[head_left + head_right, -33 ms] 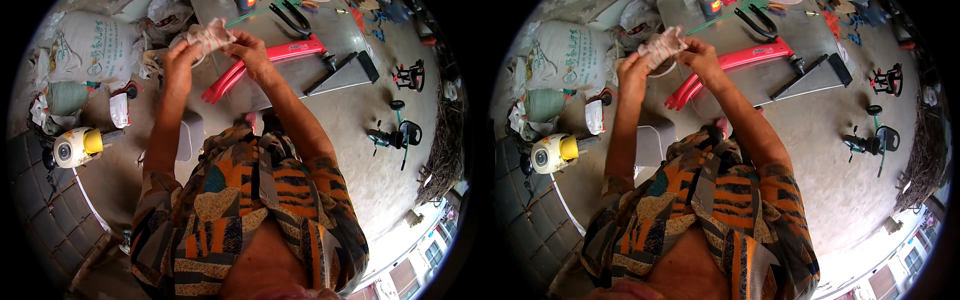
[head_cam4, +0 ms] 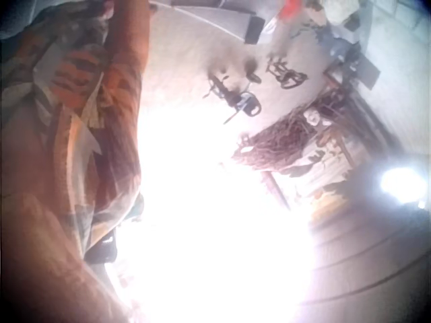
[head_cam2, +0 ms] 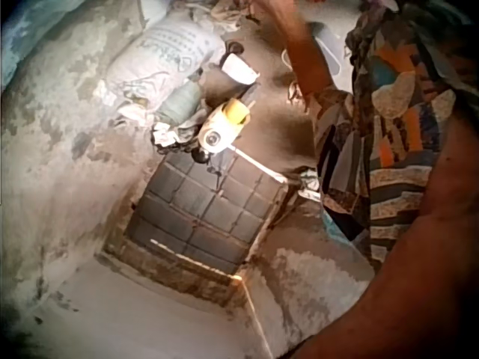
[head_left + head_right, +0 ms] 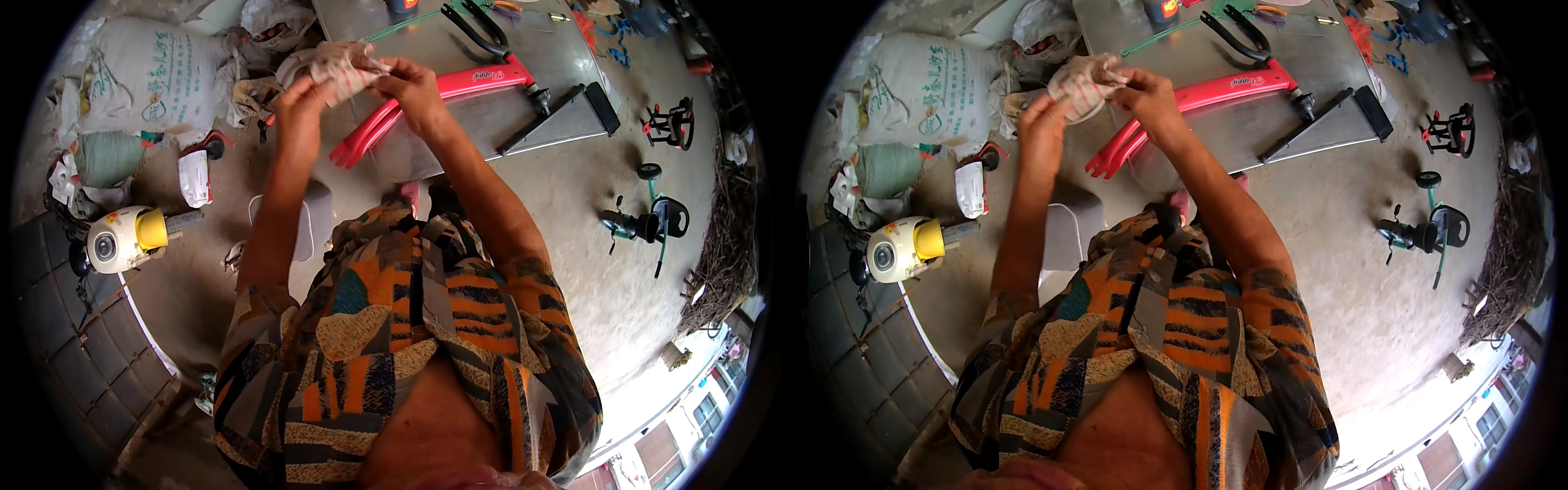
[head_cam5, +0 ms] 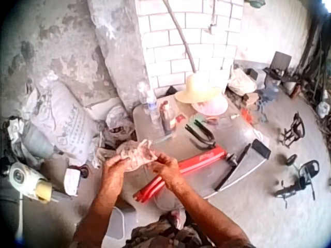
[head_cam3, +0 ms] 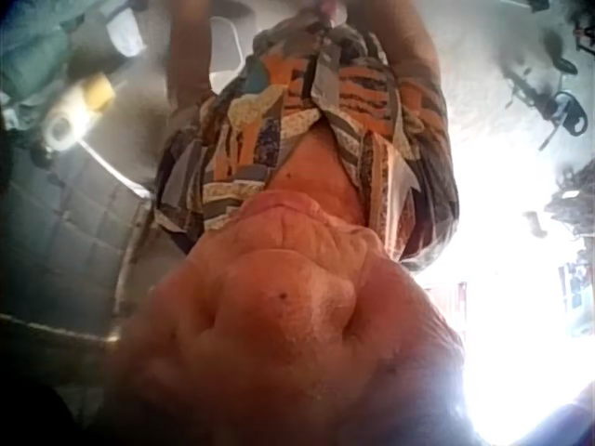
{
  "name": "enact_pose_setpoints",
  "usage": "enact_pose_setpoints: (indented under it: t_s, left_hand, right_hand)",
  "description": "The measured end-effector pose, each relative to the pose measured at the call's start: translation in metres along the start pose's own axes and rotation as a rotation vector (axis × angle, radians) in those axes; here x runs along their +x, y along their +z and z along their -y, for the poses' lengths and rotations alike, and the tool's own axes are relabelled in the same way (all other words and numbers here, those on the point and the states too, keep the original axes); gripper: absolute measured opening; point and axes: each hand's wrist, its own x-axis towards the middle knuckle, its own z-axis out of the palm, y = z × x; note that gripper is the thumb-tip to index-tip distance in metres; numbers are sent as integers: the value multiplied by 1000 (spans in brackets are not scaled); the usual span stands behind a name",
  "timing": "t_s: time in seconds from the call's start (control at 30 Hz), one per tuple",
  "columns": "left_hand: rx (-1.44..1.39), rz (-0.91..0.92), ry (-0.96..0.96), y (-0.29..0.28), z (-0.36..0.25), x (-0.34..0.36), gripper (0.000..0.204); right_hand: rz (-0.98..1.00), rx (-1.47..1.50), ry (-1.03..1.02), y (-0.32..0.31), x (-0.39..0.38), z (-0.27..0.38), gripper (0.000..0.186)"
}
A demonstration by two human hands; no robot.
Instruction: The person wipes the blue metal panels of a tricycle with a cloth. They then move to a table and clean a red metal frame and a black metal part with the cloth.
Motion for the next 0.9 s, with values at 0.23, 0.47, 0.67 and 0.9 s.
enact_pose_setpoints:
  t_s: [0.23, 0.47, 0.67, 0.9]
  left_hand:
    - [892, 198, -239, -30, 121, -85, 25]
    - [1195, 116, 349, 0, 109, -42, 23]
    - [1502, 64, 165, 37, 190, 16, 39]
    - [1428, 246, 125, 18, 185, 14, 19]
  right_hand:
    - [-152, -622, 174, -83, -55, -90, 30]
    - [-349, -679, 321, -113, -104, -85, 35]
    - [-286, -722, 244, -137, -141, -109, 30]
    - [-172, -1280, -164, -115, -107, -80, 40]
